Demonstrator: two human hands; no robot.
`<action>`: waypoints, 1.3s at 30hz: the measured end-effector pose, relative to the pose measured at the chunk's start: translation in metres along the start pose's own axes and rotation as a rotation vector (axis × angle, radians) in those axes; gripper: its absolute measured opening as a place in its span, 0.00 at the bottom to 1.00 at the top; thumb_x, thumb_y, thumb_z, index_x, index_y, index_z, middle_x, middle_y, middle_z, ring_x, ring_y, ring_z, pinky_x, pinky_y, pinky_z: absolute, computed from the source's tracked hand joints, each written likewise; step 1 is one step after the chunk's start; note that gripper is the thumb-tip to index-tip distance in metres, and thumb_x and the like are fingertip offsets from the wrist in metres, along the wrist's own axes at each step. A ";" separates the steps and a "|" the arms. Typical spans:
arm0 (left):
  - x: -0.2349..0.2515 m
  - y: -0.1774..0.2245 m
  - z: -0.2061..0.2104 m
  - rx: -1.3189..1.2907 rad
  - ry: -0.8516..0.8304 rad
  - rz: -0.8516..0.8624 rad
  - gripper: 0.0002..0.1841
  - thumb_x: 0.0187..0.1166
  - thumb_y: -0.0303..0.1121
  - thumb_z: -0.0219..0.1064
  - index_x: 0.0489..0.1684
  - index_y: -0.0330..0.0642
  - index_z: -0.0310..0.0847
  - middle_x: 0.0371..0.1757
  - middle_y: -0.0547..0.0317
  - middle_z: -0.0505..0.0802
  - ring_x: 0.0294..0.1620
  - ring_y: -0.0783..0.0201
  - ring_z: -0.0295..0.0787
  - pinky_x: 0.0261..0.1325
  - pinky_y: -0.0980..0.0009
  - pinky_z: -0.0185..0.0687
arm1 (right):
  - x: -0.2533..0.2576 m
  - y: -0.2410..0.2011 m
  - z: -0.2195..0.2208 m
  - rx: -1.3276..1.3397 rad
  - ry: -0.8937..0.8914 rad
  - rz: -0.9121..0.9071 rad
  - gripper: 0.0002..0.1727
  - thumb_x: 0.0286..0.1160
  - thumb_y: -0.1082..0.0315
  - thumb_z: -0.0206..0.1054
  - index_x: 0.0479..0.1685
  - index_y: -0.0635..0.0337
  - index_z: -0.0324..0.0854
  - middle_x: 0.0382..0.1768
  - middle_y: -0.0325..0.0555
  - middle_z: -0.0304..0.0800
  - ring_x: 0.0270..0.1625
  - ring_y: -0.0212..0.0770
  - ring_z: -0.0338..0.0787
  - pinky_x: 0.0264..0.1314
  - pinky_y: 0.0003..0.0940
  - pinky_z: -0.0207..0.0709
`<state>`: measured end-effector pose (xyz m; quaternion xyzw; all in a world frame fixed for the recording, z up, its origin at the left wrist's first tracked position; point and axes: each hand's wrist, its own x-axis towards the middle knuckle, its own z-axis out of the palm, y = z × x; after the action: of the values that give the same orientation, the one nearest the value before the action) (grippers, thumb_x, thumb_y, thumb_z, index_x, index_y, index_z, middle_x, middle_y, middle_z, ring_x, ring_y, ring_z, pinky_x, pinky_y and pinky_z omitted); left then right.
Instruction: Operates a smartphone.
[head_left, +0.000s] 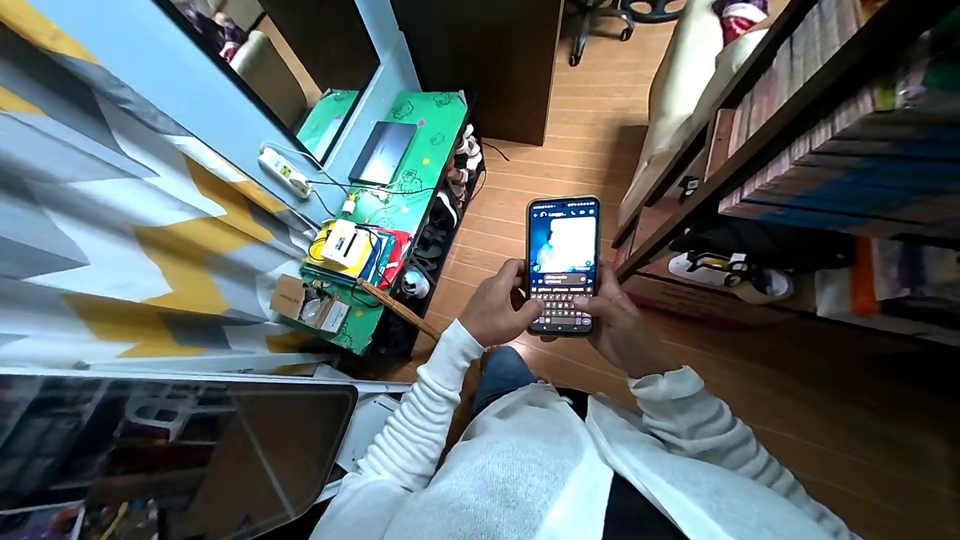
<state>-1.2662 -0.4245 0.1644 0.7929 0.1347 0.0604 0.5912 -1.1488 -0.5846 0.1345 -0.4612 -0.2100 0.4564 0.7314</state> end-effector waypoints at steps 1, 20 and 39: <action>0.001 0.000 0.000 0.004 -0.003 -0.002 0.23 0.74 0.24 0.65 0.69 0.25 0.69 0.50 0.44 0.92 0.43 0.64 0.93 0.50 0.65 0.90 | 0.001 0.000 0.000 0.005 0.003 0.002 0.34 0.73 0.70 0.54 0.82 0.44 0.52 0.56 0.40 0.89 0.49 0.38 0.95 0.47 0.37 0.93; 0.001 -0.004 -0.002 0.009 0.013 0.021 0.23 0.74 0.23 0.65 0.68 0.24 0.69 0.47 0.44 0.92 0.39 0.65 0.91 0.47 0.66 0.89 | 0.005 0.000 0.006 0.037 0.088 0.058 0.24 0.91 0.63 0.32 0.83 0.43 0.52 0.55 0.41 0.88 0.51 0.38 0.94 0.47 0.37 0.92; -0.001 -0.004 0.003 0.012 0.005 0.020 0.24 0.73 0.24 0.65 0.68 0.25 0.69 0.48 0.45 0.91 0.39 0.64 0.91 0.46 0.65 0.89 | -0.002 -0.003 0.008 0.002 0.077 0.038 0.30 0.80 0.71 0.49 0.82 0.44 0.52 0.52 0.43 0.89 0.45 0.40 0.96 0.39 0.37 0.94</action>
<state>-1.2667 -0.4261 0.1601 0.7975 0.1287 0.0677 0.5855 -1.1538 -0.5833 0.1413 -0.4815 -0.1724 0.4524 0.7306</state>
